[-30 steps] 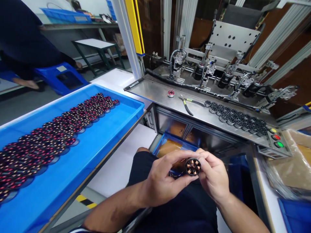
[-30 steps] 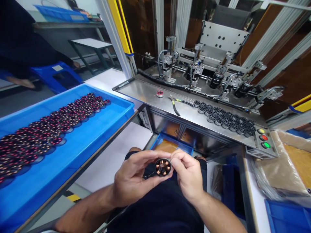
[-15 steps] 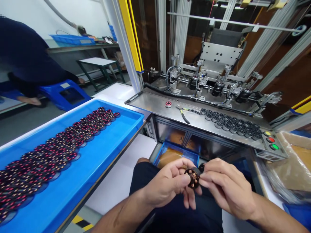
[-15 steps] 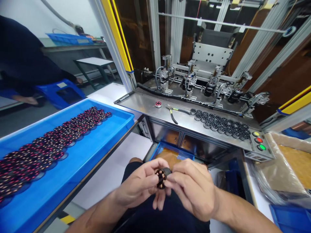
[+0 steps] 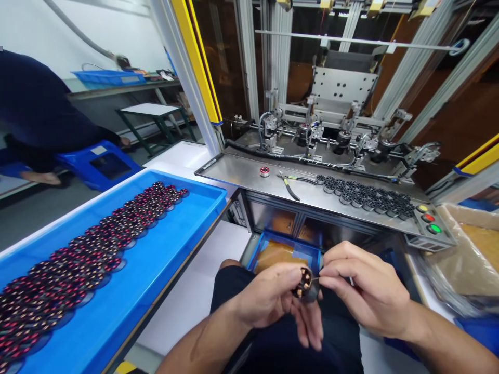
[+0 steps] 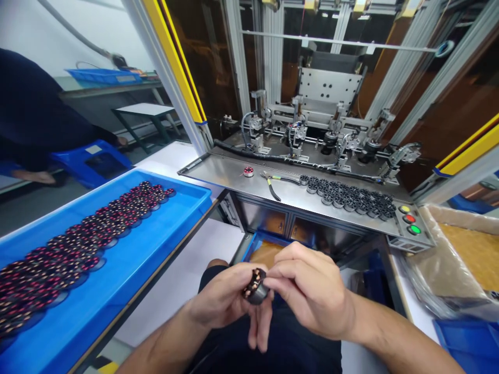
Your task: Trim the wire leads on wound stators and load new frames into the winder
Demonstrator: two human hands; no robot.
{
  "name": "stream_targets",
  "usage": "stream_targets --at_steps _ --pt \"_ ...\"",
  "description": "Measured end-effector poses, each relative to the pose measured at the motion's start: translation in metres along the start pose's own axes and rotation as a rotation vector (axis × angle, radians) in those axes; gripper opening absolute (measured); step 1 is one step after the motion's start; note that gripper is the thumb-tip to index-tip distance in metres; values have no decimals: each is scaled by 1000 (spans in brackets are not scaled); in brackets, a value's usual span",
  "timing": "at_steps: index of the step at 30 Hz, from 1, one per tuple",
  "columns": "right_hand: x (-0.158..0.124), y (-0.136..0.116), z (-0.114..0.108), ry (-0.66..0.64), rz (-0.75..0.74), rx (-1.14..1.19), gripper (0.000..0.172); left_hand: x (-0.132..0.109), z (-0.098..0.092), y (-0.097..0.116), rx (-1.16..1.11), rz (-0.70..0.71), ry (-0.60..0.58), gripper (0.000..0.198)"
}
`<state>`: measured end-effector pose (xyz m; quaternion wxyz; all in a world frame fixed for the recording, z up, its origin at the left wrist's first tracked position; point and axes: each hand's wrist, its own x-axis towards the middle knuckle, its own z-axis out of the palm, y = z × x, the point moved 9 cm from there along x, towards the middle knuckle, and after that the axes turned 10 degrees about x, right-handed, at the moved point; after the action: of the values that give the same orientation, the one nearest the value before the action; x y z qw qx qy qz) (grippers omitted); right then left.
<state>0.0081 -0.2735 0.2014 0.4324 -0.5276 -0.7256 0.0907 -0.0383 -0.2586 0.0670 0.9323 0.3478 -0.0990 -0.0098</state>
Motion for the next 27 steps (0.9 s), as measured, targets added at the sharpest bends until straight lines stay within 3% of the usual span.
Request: stream_targets --at_steps 2,4,8,11,14,16,20,23,27 --pt "-1 1 -5 50 28 -19 8 -6 -10 17 67 161 185 27" --pt "-1 4 -10 116 73 -13 10 -16 -14 37 127 318 321 37" --pt "0 8 -11 174 102 97 10 -24 -19 60 75 492 385 38" --pt "4 4 -5 120 44 190 8 -8 -25 40 32 272 324 48" --pt "6 2 -1 73 20 187 8 4 -7 3 9 -40 21 64" --pt "5 3 -3 86 18 171 6 4 1 -1 23 -43 -70 59" --pt "1 9 -9 168 65 122 8 -5 -13 26 153 244 196 34" --pt "-2 16 -9 204 147 107 10 -15 -16 46 273 447 339 45" --pt "-4 19 -7 223 187 136 12 -25 -15 64 443 647 449 46"
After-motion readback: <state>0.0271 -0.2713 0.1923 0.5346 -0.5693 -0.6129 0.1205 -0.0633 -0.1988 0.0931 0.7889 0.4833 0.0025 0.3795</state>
